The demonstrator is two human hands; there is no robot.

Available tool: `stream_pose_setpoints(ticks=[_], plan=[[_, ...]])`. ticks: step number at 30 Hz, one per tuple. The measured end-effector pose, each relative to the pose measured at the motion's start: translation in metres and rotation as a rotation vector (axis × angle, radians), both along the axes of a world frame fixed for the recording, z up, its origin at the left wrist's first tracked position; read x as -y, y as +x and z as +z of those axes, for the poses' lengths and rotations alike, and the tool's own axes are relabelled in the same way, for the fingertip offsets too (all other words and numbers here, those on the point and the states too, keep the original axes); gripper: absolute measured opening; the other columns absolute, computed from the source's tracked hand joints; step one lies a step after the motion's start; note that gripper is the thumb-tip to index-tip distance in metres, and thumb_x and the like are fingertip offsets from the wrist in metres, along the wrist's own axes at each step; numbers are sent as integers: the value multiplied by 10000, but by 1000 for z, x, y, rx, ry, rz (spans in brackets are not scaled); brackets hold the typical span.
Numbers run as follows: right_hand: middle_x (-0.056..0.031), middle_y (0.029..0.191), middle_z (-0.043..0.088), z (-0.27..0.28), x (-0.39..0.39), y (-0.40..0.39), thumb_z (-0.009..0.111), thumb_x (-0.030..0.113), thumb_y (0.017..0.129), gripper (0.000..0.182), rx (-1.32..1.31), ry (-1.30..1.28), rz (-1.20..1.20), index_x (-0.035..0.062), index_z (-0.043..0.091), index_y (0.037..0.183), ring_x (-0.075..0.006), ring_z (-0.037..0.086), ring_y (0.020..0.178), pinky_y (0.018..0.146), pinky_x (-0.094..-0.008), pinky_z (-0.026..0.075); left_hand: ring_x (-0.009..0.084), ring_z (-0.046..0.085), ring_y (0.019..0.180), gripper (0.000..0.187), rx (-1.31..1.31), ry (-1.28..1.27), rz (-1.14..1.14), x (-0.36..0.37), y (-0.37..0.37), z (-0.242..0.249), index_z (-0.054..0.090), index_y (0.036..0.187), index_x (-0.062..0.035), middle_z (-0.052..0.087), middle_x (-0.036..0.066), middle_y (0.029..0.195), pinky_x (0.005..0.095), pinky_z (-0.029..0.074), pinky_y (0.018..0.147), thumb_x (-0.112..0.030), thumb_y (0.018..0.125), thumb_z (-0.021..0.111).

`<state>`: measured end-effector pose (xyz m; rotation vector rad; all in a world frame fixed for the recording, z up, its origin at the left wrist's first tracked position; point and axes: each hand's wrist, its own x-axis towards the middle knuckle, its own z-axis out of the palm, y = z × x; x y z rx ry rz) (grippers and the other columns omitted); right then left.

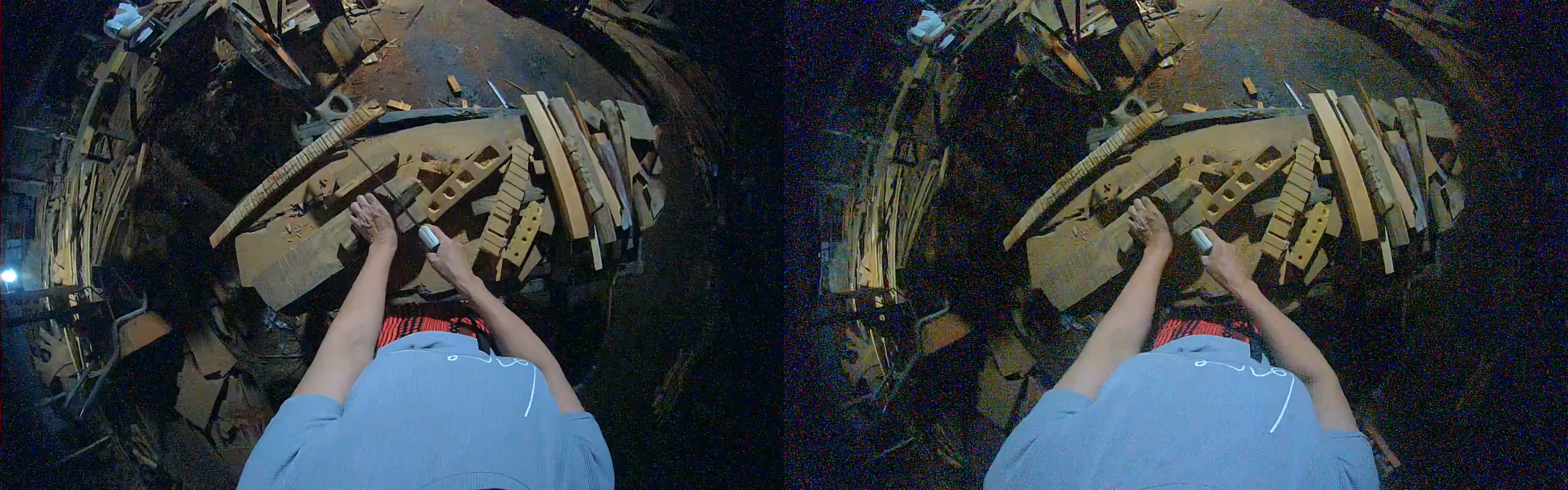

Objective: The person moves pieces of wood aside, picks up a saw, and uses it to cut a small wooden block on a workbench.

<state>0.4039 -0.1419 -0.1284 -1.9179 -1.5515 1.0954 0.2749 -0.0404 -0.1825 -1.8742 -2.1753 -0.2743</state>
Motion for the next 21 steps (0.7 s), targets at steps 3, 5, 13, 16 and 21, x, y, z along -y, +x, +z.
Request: stream_pose_setpoints(ticks=[3,5,13,16,21], plan=[[-201,846,566,14,-6,-8,560,128,662,515,23,-46,-7,190,396,1147,-366,545,797,681,-436,431,207,448,788,79,-67,-14,37,-6,-4,-12,475,788,-102,439,51,785,338,386,677,-161,783,423],[-199,846,565,11,-4,-3,554,109,662,508,56,-68,-9,183,399,1140,-363,545,802,680,-432,431,208,457,790,101,-63,-58,51,-8,-4,-23,471,792,-95,448,62,794,337,386,681,-173,809,411],[-195,852,556,7,51,32,560,53,650,463,-78,84,14,142,454,1092,-333,550,806,664,-366,438,205,454,795,111,100,-54,134,-7,-1,-13,466,807,-88,451,59,804,328,387,668,-173,826,397],[-200,881,548,22,61,43,548,37,632,490,-162,10,20,129,444,1102,-336,545,816,669,-373,436,180,432,779,70,-23,-152,131,-6,2,-3,468,804,-100,422,38,808,295,383,688,-158,811,430],[-212,875,552,5,50,38,544,68,663,458,-70,58,49,135,448,1106,-345,550,816,667,-391,437,169,419,774,61,-122,-193,99,-6,-1,-14,477,837,-113,416,29,808,283,377,703,-141,795,444]])
